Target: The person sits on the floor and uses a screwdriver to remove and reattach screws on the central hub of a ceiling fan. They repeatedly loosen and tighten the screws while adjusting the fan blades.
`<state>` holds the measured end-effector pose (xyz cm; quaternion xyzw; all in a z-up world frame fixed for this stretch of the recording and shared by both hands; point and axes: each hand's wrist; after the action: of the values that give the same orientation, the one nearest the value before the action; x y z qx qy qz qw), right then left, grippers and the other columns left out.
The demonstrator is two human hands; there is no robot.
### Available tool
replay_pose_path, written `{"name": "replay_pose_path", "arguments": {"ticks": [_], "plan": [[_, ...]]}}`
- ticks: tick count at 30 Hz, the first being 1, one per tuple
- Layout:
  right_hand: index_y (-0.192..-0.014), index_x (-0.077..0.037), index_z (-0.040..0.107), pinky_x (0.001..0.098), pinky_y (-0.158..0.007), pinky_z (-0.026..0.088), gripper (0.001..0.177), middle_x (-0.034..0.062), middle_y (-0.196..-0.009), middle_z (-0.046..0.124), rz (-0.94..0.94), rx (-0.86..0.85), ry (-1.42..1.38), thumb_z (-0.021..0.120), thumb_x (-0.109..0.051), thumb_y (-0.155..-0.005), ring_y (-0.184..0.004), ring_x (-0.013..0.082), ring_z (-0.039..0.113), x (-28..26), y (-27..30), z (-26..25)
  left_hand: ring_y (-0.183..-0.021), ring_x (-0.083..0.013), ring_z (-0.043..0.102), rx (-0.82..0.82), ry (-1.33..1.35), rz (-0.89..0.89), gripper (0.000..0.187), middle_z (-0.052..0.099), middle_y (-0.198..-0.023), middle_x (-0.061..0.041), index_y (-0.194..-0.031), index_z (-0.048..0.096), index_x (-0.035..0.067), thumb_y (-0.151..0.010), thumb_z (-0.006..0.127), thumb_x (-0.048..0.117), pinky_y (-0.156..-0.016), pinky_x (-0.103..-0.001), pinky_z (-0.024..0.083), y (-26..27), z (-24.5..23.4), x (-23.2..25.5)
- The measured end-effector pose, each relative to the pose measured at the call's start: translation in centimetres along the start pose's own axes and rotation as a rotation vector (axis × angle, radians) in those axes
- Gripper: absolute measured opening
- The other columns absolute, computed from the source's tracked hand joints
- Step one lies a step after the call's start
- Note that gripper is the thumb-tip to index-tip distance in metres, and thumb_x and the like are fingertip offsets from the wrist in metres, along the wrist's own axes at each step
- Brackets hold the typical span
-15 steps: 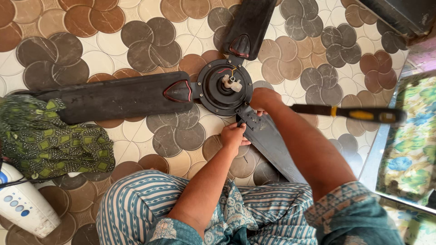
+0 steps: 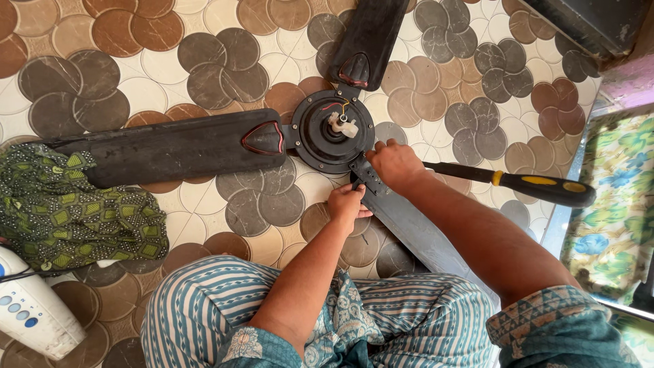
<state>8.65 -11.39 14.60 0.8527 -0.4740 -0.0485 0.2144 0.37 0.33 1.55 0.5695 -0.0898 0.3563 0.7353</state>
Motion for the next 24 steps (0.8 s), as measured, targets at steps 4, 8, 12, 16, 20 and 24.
{"name": "replay_pose_path", "arguments": {"ticks": [4,8,12,16,20,24], "plan": [[-0.122,-0.015,0.068,0.044,-0.076,0.059,0.036,0.0125,-0.102,0.073,0.121,-0.043,-0.057,0.062,-0.008,-0.087,-0.098,0.0324,0.072,0.0,-0.3,-0.2,-0.051,-0.0135,0.059,0.011,0.001,-0.025,0.022,0.066,-0.081,-0.003,-0.107,0.072,-0.001,-0.094,0.071,0.016,-0.054,-0.039,0.064,-0.3,-0.1,-0.3],[-0.116,-0.015,0.071,0.0426,-0.075,0.059,0.027,0.0124,-0.096,0.075,0.155,-0.133,-0.009,0.062,-0.013,-0.09,-0.094,0.0315,0.075,0.3,-1.5,-1.4,-0.05,-0.013,0.056,0.01,0.014,-0.017,0.022,0.065,-0.08,-0.004,-0.106,0.072,-0.002,-0.094,0.071,0.016,-0.053,-0.039,0.065,-0.3,0.0,-0.3],[-0.11,-0.017,0.074,0.0422,-0.078,0.058,0.025,0.0096,-0.099,0.075,0.125,-0.21,0.038,0.067,-0.026,-0.088,-0.099,0.0307,0.073,0.7,-1.9,-2.9,-0.051,-0.0133,0.057,0.021,0.003,-0.022,0.021,0.065,-0.08,-0.004,-0.104,0.072,-0.003,-0.094,0.072,0.016,-0.054,-0.039,0.065,0.0,0.1,0.1],[-0.13,-0.032,0.066,0.0417,-0.073,0.059,0.039,0.0086,-0.097,0.075,0.145,-0.203,0.06,0.058,-0.016,-0.095,-0.094,0.0297,0.074,1.4,-1.1,-4.1,-0.053,-0.0142,0.062,0.02,-0.022,-0.029,0.02,0.066,-0.08,-0.004,-0.105,0.073,0.0,-0.094,0.07,0.016,-0.055,-0.039,0.065,0.3,0.1,0.4],[-0.135,-0.028,0.06,0.0417,-0.071,0.059,0.041,0.0105,-0.098,0.072,0.094,-0.103,0.083,0.056,-0.017,-0.096,-0.092,0.0299,0.073,1.8,-0.2,-4.4,-0.054,-0.0151,0.06,0.008,-0.023,-0.011,0.022,0.066,-0.082,-0.006,-0.105,0.073,-0.003,-0.095,0.07,0.017,-0.054,-0.039,0.065,0.4,0.1,0.3],[-0.133,-0.026,0.061,0.0417,-0.074,0.058,0.046,0.0105,-0.097,0.071,-0.007,-0.024,0.039,0.058,-0.012,-0.09,-0.093,0.0313,0.072,1.6,-0.1,-4.4,-0.056,-0.0175,0.067,0.006,-0.001,-0.033,0.02,0.07,-0.084,-0.005,-0.106,0.072,0.0,-0.094,0.069,0.016,-0.055,-0.039,0.065,0.3,0.2,0.4]]}}
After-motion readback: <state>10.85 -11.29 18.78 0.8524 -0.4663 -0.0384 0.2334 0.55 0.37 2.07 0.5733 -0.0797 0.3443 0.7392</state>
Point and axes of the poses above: each hand's wrist, its own y-axis away from the middle knuckle, its own z-axis out of the palm, x = y × z
